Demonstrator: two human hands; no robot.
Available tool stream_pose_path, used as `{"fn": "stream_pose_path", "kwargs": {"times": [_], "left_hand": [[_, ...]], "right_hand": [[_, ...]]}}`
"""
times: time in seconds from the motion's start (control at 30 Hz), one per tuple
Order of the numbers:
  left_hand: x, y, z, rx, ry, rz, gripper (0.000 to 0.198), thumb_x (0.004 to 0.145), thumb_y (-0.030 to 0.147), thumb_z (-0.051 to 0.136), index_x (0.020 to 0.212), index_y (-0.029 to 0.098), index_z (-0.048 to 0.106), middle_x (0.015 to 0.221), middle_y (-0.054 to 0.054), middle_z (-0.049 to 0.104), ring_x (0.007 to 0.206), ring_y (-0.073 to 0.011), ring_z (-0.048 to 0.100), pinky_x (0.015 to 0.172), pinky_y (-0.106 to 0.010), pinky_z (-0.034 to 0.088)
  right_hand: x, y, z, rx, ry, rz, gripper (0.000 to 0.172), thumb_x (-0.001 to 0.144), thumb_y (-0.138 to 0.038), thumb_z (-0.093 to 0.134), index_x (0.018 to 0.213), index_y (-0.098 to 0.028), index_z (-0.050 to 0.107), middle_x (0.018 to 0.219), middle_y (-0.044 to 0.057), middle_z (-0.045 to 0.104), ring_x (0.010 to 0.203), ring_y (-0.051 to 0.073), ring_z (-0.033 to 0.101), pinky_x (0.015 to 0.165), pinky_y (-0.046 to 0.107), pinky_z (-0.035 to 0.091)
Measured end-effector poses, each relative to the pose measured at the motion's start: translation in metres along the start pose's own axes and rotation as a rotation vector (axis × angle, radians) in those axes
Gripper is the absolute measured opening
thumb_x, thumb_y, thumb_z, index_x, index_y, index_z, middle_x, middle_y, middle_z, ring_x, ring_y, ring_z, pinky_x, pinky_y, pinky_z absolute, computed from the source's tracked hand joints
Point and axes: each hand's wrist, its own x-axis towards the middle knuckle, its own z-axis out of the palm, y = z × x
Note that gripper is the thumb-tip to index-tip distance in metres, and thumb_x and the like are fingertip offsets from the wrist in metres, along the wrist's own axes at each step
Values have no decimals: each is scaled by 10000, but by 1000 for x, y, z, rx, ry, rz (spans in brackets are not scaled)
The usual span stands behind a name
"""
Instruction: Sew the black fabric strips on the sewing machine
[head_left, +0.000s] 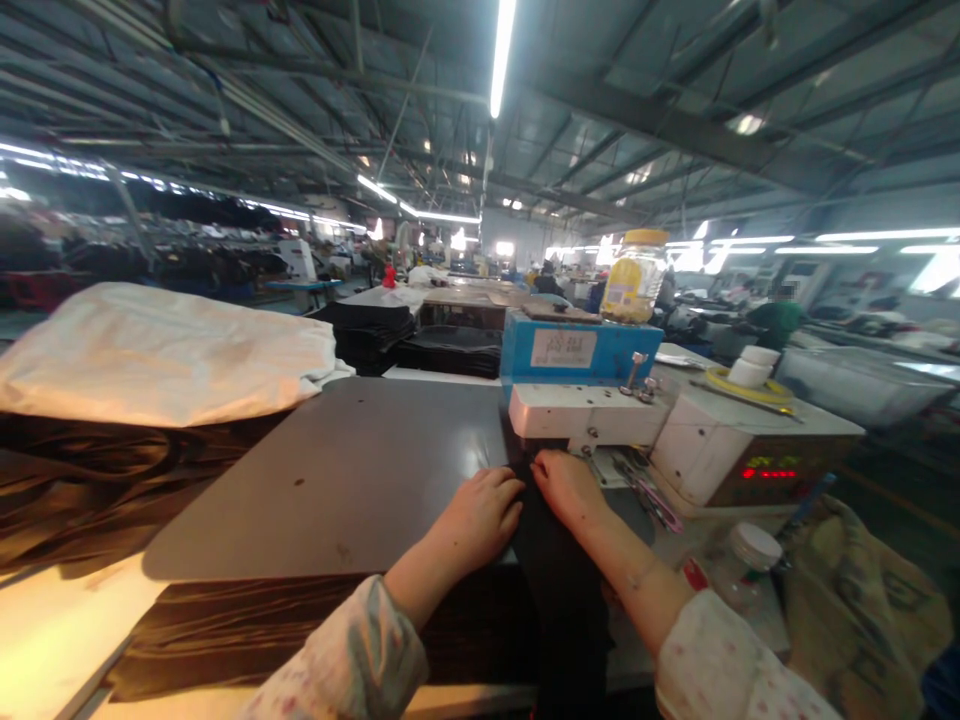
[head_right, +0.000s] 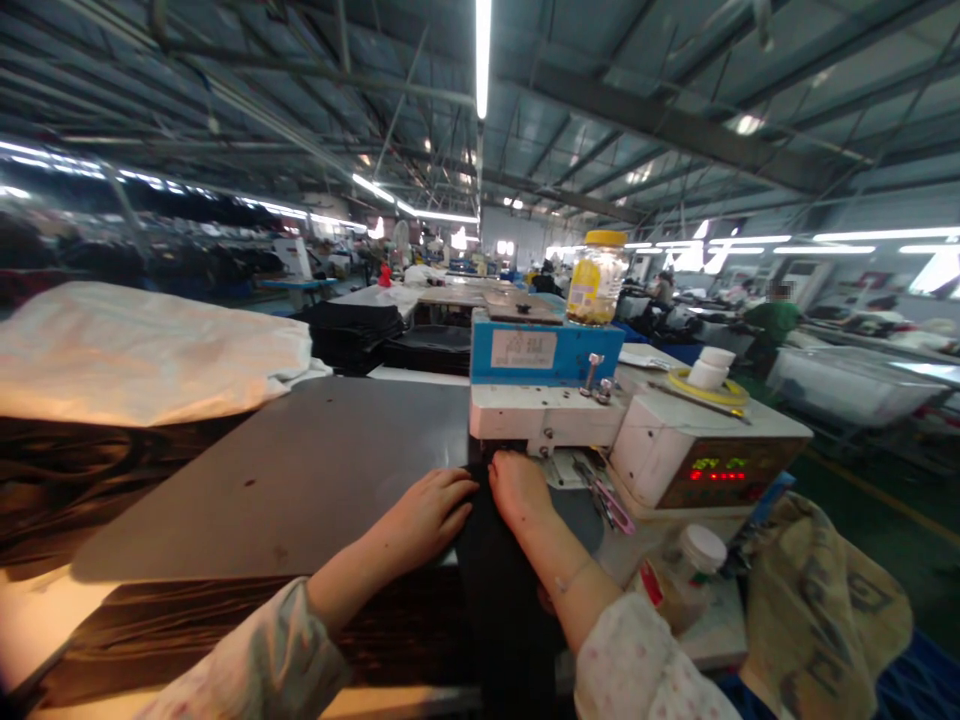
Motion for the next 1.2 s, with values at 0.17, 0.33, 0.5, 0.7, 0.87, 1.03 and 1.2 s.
{"fn": "stream_pose_path", "kwargs": {"times": [0.17,0.33,0.5,0.7,0.87,1.03,1.2], "left_hand": [[3,0,1,21,5,-3,250,822,211,421,1017,159,568,1033,-73,559,965,-195,494,880,-332,402],[4,0,0,19,-4,-21,254,821,216,422,1020,159,569,1032,-73,557,958,-198,494,875,-332,405],[6,-4,3,23,3,-11,253,822,220,428,1024,157,567,1029,-71,559,955,-191,495,879,-320,400],[7,-9,9,33,32,-13,273,843,219,400,1048,143,564,1086,-87,546,1006,-195,484,915,-326,383],[6,-11,8,44,21,9,296,849,239,402,1083,140,555,1127,-92,532,1040,-205,471,932,-331,374],[6,-11,8,52,11,8,307,851,243,400,1099,141,548,1136,-93,527,1037,-205,476,931,-330,376],[7,-12,10,39,20,20,298,847,245,412,1086,143,557,1128,-89,534,1024,-200,481,926,-323,382]], "right_hand": [[5,2,1,-26,-13,-45,240,857,-214,361,812,-151,589,840,73,647,779,164,600,649,247,384],[7,3,2,-44,-7,-68,238,858,-210,354,826,-149,582,845,69,639,778,157,596,648,238,386],[8,1,2,-82,11,-84,249,863,-194,339,841,-134,579,850,76,631,765,161,595,627,237,384],[7,4,4,-35,40,-88,211,844,-212,383,816,-144,582,842,60,636,766,150,587,627,228,364],[5,10,8,51,22,-70,224,843,-241,383,837,-169,595,833,40,647,766,139,583,642,225,354],[3,12,11,81,36,-72,236,842,-240,380,853,-170,606,853,45,651,782,140,581,660,225,359],[4,12,14,102,54,-59,217,825,-229,406,867,-179,613,863,47,655,797,146,586,677,228,373]]}}
